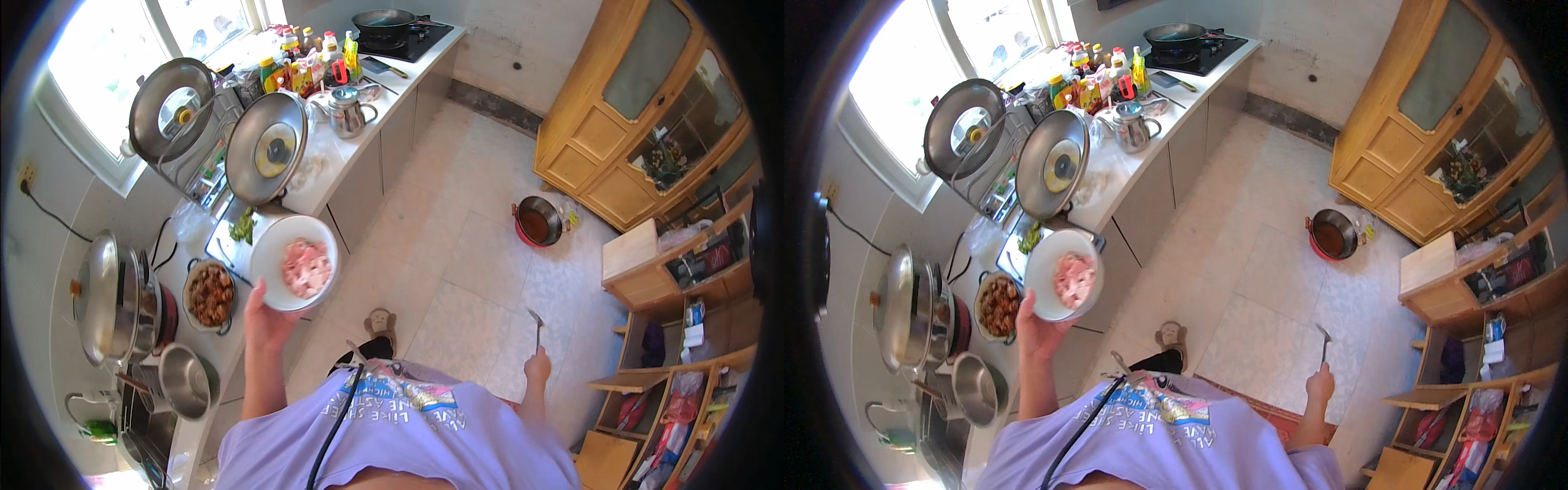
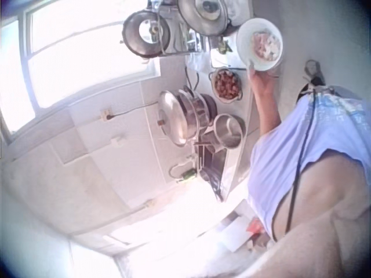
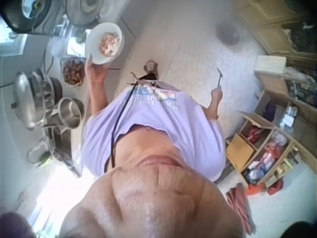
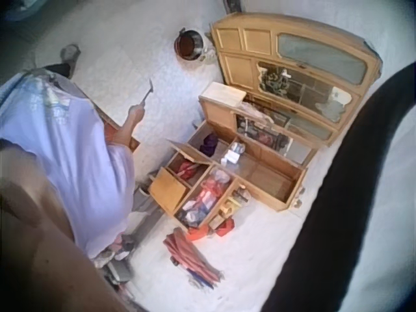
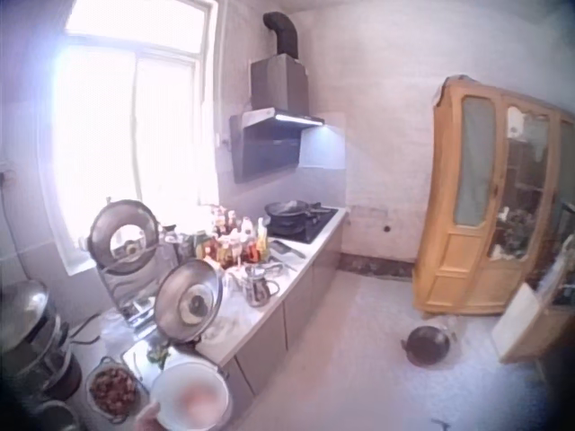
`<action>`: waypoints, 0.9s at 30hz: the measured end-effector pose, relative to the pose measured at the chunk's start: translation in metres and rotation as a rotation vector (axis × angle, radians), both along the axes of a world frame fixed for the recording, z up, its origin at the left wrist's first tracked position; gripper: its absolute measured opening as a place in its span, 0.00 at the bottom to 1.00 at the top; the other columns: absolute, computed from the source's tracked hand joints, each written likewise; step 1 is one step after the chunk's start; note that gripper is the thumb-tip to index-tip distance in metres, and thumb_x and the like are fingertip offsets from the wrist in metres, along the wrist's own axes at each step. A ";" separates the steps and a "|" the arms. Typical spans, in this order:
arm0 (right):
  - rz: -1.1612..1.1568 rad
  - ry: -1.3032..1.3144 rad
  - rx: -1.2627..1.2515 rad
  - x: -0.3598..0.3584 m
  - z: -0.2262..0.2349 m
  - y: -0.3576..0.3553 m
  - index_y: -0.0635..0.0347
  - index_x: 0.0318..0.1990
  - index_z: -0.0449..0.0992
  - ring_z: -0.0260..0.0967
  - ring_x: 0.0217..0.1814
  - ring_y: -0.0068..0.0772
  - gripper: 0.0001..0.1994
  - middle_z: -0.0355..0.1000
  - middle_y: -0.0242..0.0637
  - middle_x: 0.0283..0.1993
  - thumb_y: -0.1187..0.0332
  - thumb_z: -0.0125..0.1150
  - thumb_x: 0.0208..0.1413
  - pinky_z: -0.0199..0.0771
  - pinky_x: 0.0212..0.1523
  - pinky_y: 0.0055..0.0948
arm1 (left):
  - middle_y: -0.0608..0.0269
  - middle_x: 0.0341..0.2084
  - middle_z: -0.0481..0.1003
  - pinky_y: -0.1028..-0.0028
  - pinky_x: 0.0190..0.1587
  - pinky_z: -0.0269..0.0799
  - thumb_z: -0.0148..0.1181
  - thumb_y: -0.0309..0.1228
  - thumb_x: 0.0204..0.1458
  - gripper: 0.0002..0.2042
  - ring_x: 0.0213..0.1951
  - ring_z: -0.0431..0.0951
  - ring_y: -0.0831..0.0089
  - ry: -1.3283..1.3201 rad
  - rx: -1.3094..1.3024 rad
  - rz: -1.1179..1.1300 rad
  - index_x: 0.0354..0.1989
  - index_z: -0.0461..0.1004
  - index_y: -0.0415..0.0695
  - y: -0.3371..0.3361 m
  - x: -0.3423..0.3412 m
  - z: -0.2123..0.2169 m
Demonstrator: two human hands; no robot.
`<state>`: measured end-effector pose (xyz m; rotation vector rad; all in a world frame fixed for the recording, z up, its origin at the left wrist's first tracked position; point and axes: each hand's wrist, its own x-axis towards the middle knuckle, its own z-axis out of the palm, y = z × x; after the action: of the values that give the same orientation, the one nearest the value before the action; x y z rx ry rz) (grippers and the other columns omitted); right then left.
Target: The person washes a frying pan in the sink, dries the countertop, and then prepares to cook by adding oil and chopped vegetables to the pan on the stove. They handle a pot lid, ladle, and cutting board during the process.
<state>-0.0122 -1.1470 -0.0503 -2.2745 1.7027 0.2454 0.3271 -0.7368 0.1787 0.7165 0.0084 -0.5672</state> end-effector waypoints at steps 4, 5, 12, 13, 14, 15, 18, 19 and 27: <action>0.009 -0.323 -0.146 0.003 -0.057 -0.030 0.60 0.42 0.67 0.67 0.30 0.43 0.14 0.69 0.44 0.30 0.64 0.49 0.49 0.68 0.32 0.36 | 0.52 0.53 0.58 0.59 0.47 0.68 0.47 0.41 0.51 0.27 0.52 0.64 0.58 0.019 -0.020 -0.098 0.56 0.51 0.39 -0.079 0.084 0.002; -0.359 -0.536 0.238 0.041 -0.031 -0.041 0.58 0.45 0.66 0.63 0.22 0.35 0.15 0.66 0.40 0.25 0.63 0.49 0.51 0.64 0.23 0.30 | 0.52 0.53 0.58 0.59 0.46 0.68 0.46 0.41 0.51 0.27 0.51 0.64 0.58 0.013 -0.010 -0.093 0.56 0.51 0.39 -0.094 0.104 0.004; -0.459 -1.129 0.231 0.178 0.066 -0.121 0.57 0.53 0.61 0.48 0.11 0.14 0.17 0.58 0.26 0.17 0.67 0.44 0.56 0.47 0.10 0.15 | 0.53 0.51 0.60 0.63 0.46 0.69 0.48 0.43 0.50 0.29 0.49 0.67 0.62 -0.022 -0.025 -0.256 0.56 0.51 0.39 -0.221 0.249 0.004; -0.382 -1.156 0.212 0.195 0.068 -0.142 0.58 0.53 0.61 0.48 0.12 0.13 0.17 0.58 0.26 0.18 0.68 0.44 0.56 0.48 0.11 0.15 | 0.53 0.52 0.60 0.63 0.46 0.69 0.48 0.43 0.50 0.29 0.49 0.67 0.62 -0.041 -0.014 -0.252 0.56 0.51 0.39 -0.243 0.265 0.006; -0.308 -1.176 0.195 0.220 0.086 -0.163 0.59 0.53 0.62 0.48 0.13 0.12 0.17 0.59 0.25 0.19 0.69 0.44 0.55 0.48 0.12 0.14 | 0.53 0.52 0.60 0.64 0.46 0.68 0.49 0.43 0.50 0.29 0.49 0.67 0.62 -0.068 0.006 -0.225 0.56 0.51 0.41 -0.267 0.277 0.010; -0.233 -1.195 0.181 0.249 0.106 -0.185 0.60 0.53 0.62 0.47 0.14 0.11 0.17 0.59 0.25 0.20 0.70 0.45 0.55 0.48 0.13 0.13 | 0.53 0.52 0.60 0.64 0.46 0.68 0.49 0.43 0.50 0.28 0.49 0.67 0.63 -0.109 0.013 -0.207 0.56 0.51 0.41 -0.291 0.298 0.009; 0.096 -1.079 0.090 0.324 0.181 -0.254 0.62 0.51 0.64 0.51 0.20 0.13 0.16 0.62 0.26 0.24 0.73 0.44 0.54 0.53 0.19 0.13 | 0.55 0.53 0.60 0.64 0.46 0.69 0.49 0.43 0.50 0.28 0.49 0.67 0.63 -0.159 0.066 -0.193 0.56 0.51 0.42 -0.362 0.355 -0.009; 0.267 -0.992 0.032 0.353 0.210 -0.277 0.63 0.51 0.64 0.53 0.21 0.15 0.16 0.63 0.27 0.25 0.74 0.44 0.53 0.56 0.21 0.15 | 0.55 0.52 0.60 0.64 0.45 0.69 0.49 0.44 0.50 0.29 0.49 0.67 0.64 -0.205 0.094 -0.206 0.56 0.51 0.42 -0.378 0.374 -0.007; 1.261 -0.616 -0.189 0.613 0.372 -0.381 0.58 0.42 0.72 0.62 0.24 0.34 0.16 0.63 0.39 0.23 0.78 0.55 0.42 0.61 0.24 0.28 | 0.56 0.50 0.60 0.67 0.42 0.72 0.48 0.45 0.51 0.28 0.47 0.68 0.66 -0.343 0.187 -0.072 0.56 0.51 0.45 -0.505 0.488 0.007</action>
<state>0.6012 -1.5277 0.3217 -2.7967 -0.1186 -0.3603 0.8147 -1.2417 0.1857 0.9923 -0.2878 -0.5103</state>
